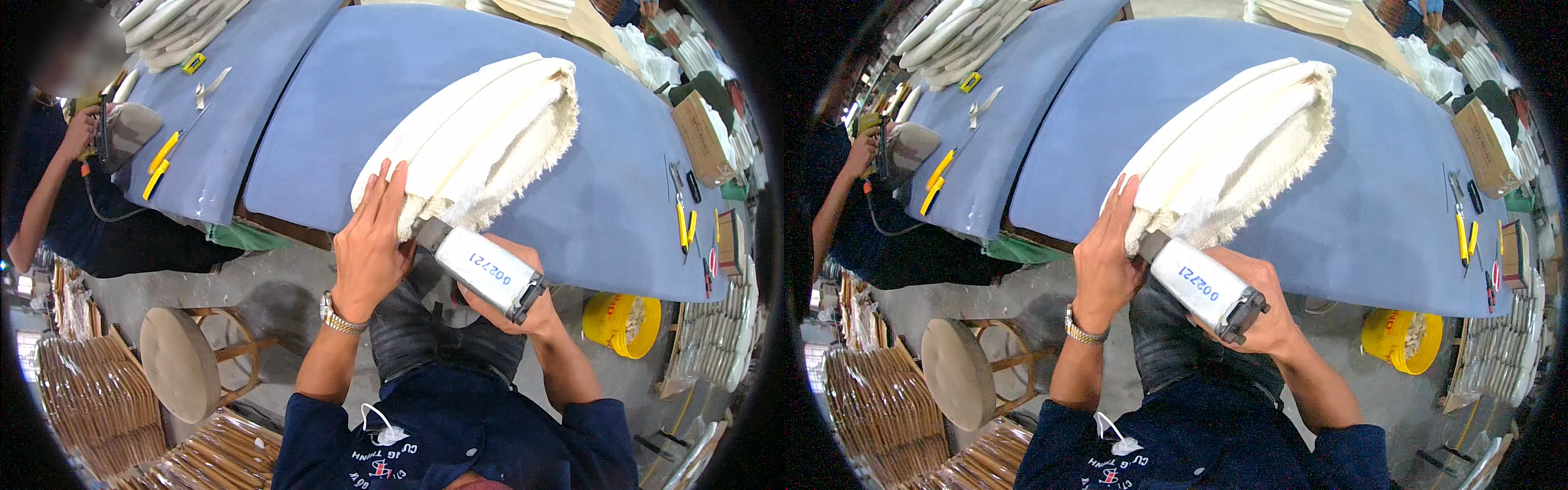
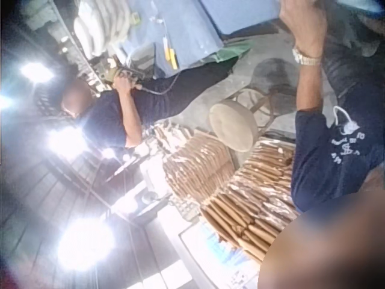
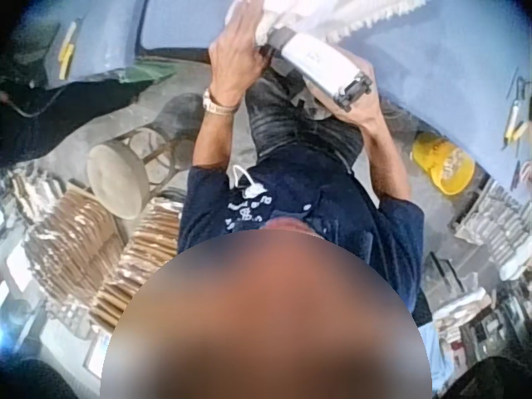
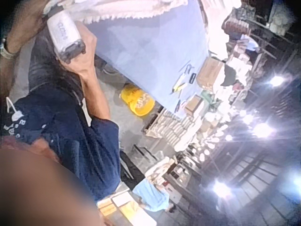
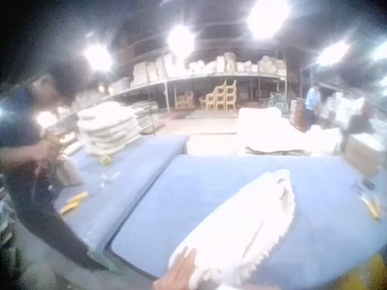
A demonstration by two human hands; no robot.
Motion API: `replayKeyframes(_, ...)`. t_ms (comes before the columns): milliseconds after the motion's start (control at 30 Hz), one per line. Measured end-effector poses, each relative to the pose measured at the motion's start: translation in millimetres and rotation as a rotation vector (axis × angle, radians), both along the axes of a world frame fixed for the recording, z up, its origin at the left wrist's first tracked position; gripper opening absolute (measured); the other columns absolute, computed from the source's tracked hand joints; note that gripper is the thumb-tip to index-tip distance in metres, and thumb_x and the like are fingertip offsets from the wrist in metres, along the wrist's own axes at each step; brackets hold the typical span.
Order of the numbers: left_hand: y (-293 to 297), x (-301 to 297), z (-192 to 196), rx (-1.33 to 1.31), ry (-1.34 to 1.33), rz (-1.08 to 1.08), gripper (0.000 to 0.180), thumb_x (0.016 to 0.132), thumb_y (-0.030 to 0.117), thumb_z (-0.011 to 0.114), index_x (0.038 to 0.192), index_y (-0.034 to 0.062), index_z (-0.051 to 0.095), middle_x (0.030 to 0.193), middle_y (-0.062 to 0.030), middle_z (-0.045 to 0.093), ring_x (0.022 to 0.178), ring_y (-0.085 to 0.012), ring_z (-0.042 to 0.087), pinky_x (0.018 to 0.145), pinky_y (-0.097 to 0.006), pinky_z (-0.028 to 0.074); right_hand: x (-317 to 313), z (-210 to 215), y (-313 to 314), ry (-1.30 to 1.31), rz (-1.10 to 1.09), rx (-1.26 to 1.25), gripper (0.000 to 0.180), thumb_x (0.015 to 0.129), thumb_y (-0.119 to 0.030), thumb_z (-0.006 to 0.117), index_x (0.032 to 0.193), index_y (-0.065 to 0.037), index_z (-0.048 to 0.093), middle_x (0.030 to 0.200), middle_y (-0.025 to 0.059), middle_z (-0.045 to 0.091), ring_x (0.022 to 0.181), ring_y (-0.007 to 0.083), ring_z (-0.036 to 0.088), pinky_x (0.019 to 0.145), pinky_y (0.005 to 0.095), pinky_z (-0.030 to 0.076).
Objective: The person wraps a white fabric cover around a cushion, trims excess fabric with a utility knife, and secures the fabric using a staple gun. The person repeats this process on multiple cushions, folding edges and stapling them in place.
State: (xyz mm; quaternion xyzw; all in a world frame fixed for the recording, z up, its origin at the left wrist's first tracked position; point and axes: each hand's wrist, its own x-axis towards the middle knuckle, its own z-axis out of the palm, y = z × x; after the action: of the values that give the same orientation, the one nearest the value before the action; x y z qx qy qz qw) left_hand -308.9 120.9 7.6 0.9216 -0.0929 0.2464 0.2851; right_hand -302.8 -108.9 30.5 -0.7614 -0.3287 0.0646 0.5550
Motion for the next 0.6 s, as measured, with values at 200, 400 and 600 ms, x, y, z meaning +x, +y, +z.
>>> replayKeyframes(200,-13,3,-15,-0.108,-0.090,0.082,0.094,0.062,-0.003,0.076,0.152,0.0068,0.050,0.150,-0.0202,0.056,0.138,-0.0431,0.053,0.106,-0.044,0.053,1,3,2,0.161,0.028,0.035,0.046,0.075,-0.018,0.080,0.112,0.004,0.066,0.097,0.0167,0.068,0.084,0.0282,0.069,0.079,0.0338,0.053)
replayKeyframes(400,-36,4,-22,-0.201,-0.138,0.150,0.077,0.070,0.000,0.076,0.145,0.0040,0.059,0.145,-0.0193,0.062,0.138,-0.0412,0.054,0.108,-0.047,0.051,-4,15,-3,0.343,-0.081,-0.139,0.043,0.078,-0.022,0.078,0.112,0.001,0.066,0.096,0.0142,0.067,0.083,0.0278,0.069,0.077,0.0328,0.053)
replayKeyframes(600,-46,0,-53,-0.162,-0.180,0.173,0.063,0.077,0.003,0.078,0.139,0.0024,0.064,0.141,-0.0203,0.064,0.137,-0.0398,0.056,0.109,-0.045,0.051,-10,-8,-11,0.169,-0.042,-0.225,0.041,0.075,-0.020,0.079,0.107,0.002,0.066,0.097,0.0161,0.069,0.085,0.0324,0.072,0.077,0.0369,0.056)
